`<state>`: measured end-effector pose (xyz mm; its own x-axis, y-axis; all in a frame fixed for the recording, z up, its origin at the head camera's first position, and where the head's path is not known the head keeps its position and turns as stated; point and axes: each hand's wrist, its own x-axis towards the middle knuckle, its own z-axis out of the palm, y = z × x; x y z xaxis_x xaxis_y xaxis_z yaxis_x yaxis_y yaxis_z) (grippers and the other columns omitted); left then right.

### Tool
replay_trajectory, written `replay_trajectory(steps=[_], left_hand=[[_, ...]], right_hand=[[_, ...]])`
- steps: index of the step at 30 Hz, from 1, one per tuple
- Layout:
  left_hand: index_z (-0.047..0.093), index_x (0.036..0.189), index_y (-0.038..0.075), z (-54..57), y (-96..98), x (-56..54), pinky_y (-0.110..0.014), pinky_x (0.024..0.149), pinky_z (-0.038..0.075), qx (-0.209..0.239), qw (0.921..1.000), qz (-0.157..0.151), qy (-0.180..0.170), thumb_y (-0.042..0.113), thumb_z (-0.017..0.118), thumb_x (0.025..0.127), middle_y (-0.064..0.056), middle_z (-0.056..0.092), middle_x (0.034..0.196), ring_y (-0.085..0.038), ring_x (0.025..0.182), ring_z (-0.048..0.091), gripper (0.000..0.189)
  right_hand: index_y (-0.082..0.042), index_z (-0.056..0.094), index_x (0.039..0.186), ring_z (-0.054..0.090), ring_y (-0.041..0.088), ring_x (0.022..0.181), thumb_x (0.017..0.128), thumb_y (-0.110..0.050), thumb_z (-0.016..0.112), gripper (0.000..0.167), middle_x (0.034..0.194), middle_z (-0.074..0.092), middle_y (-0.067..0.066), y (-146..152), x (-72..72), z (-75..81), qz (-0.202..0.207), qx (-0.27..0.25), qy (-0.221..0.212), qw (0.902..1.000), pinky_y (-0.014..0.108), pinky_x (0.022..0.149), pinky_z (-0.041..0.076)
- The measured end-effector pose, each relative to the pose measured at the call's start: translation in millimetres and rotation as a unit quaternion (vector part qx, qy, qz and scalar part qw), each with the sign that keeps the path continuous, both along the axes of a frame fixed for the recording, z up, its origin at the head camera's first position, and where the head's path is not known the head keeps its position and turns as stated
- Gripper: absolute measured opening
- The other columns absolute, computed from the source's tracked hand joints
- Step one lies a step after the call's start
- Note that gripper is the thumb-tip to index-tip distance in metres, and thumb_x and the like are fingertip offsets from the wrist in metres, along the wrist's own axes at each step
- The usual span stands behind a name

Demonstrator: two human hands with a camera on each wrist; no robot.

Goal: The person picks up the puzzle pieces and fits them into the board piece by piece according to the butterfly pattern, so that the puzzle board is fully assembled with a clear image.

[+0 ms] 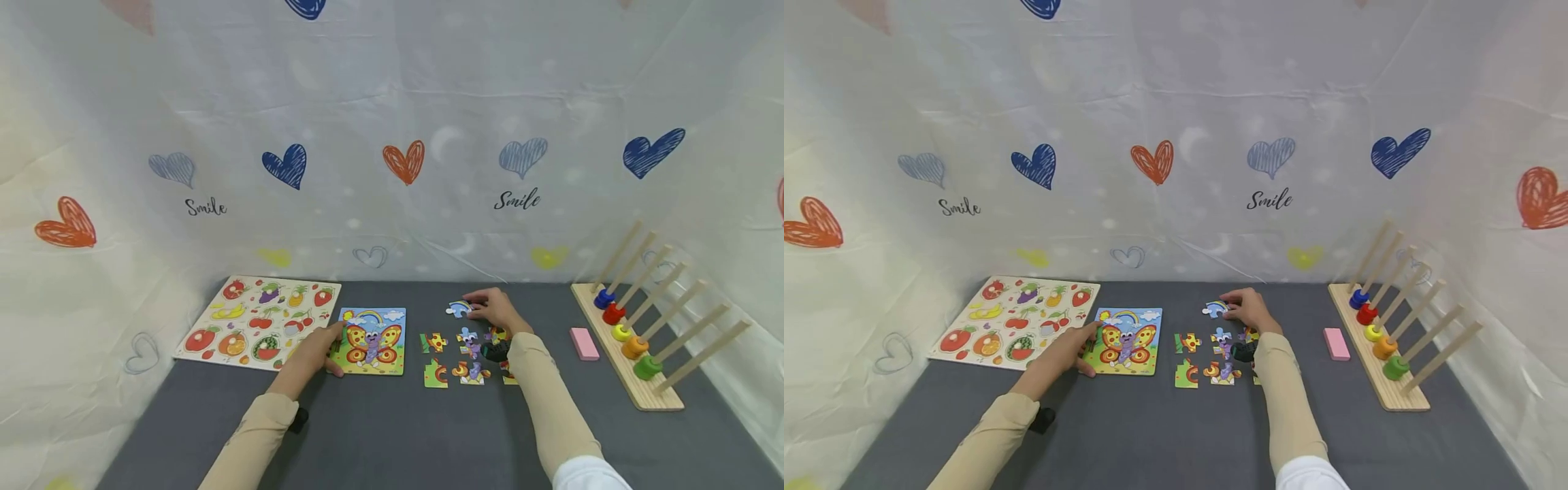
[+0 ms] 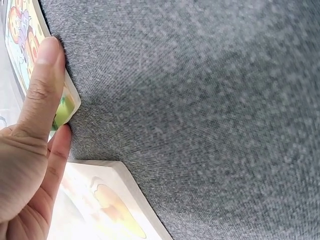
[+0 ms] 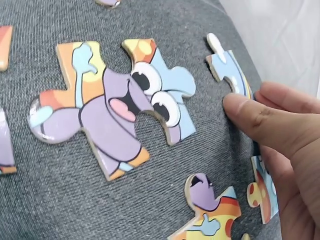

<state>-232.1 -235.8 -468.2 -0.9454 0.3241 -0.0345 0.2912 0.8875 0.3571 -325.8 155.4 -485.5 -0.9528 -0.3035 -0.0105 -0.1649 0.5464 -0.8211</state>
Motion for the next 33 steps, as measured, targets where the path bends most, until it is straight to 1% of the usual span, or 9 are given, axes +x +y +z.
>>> replay_trajectory(steps=[3,10,11,14,18,21,26,29,33], left_hand=[[0.051,0.125,-0.002,-1.1,-4.9,5.4,-0.035,0.068,0.039,0.007,0.9999,0.008,-0.007,0.022,0.093,0.053,-0.006,0.055,0.086,-0.019,0.072,0.045,0.086],[0.052,0.110,0.001,-7.4,-14.8,18.8,-0.034,0.066,0.040,0.017,0.9998,0.010,-0.001,0.022,0.093,0.053,-0.007,0.056,0.083,-0.019,0.069,0.045,0.073],[0.053,0.112,0.001,-8.1,-15.6,19.8,-0.034,0.066,0.040,0.017,0.9998,0.010,-0.002,0.022,0.093,0.053,-0.007,0.055,0.082,-0.019,0.068,0.045,0.075],[0.053,0.111,0.000,-8.4,-16.5,19.7,-0.034,0.065,0.039,0.015,0.9998,0.008,0.004,0.023,0.093,0.052,-0.008,0.055,0.082,-0.019,0.068,0.044,0.075],[0.051,0.104,0.001,-4.4,-13.5,14.1,-0.033,0.063,0.038,0.019,0.9997,-0.006,0.013,0.023,0.093,0.053,-0.009,0.055,0.080,-0.018,0.066,0.043,0.069],[0.051,0.101,0.001,-0.4,-9.3,8.3,-0.032,0.061,0.035,0.025,0.9993,-0.022,0.019,0.022,0.091,0.054,-0.009,0.052,0.075,-0.018,0.063,0.040,0.065],[0.052,0.106,-0.001,3.6,-2.8,-0.4,-0.031,0.061,0.033,0.020,0.9987,-0.033,0.032,0.022,0.090,0.054,-0.008,0.049,0.072,-0.017,0.062,0.037,0.068],[0.050,0.100,0.001,4.0,-0.7,-2.4,-0.032,0.060,0.032,0.014,0.9988,-0.037,0.029,0.022,0.090,0.055,-0.008,0.047,0.070,-0.018,0.062,0.036,0.064],[0.050,0.101,0.002,3.6,1.4,-1.7,-0.032,0.060,0.031,0.011,0.9993,-0.033,0.015,0.021,0.091,0.055,-0.007,0.045,0.070,-0.018,0.062,0.036,0.064]], right_hand=[[0.003,0.066,0.119,0.061,0.033,0.106,0.083,-0.001,0.073,0.037,0.120,0.061,0.024,-5.3,1.4,-1.5,-0.001,0.005,0.008,1.0000,0.039,0.085,0.051],[-0.001,0.071,0.111,0.064,0.031,0.102,0.078,-0.005,0.079,0.035,0.117,0.064,0.021,-17.4,5.7,-5.6,-0.017,0.006,0.016,0.9997,0.040,0.083,0.052],[-0.002,0.071,0.110,0.064,0.031,0.102,0.077,-0.006,0.080,0.035,0.117,0.064,0.021,-18.5,5.7,-5.8,-0.019,0.009,0.017,0.9996,0.040,0.084,0.051],[-0.003,0.072,0.109,0.063,0.032,0.103,0.076,-0.009,0.081,0.034,0.116,0.065,0.019,-19.2,3.7,-5.6,-0.017,0.021,0.029,0.9992,0.043,0.085,0.050],[-0.003,0.071,0.109,0.061,0.033,0.103,0.077,-0.013,0.081,0.035,0.112,0.066,0.017,-15.3,0.2,-0.4,-0.018,0.027,0.037,0.9988,0.045,0.087,0.049],[-0.002,0.070,0.111,0.061,0.034,0.104,0.079,-0.011,0.080,0.036,0.111,0.067,0.018,-9.9,-1.3,6.2,-0.025,0.005,0.025,0.9994,0.047,0.087,0.049],[0.001,0.067,0.116,0.059,0.035,0.108,0.081,-0.007,0.077,0.037,0.116,0.065,0.020,-0.2,-2.1,13.1,-0.036,-0.056,0.000,0.9977,0.047,0.087,0.048],[0.000,0.067,0.116,0.060,0.032,0.105,0.080,-0.009,0.078,0.039,0.118,0.064,0.019,2.1,0.0,13.2,-0.047,-0.090,-0.022,0.9946,0.044,0.083,0.049],[0.000,0.067,0.116,0.062,0.028,0.099,0.079,-0.010,0.079,0.040,0.118,0.064,0.019,0.7,6.1,8.9,-0.053,-0.133,-0.043,0.9887,0.041,0.080,0.050]])
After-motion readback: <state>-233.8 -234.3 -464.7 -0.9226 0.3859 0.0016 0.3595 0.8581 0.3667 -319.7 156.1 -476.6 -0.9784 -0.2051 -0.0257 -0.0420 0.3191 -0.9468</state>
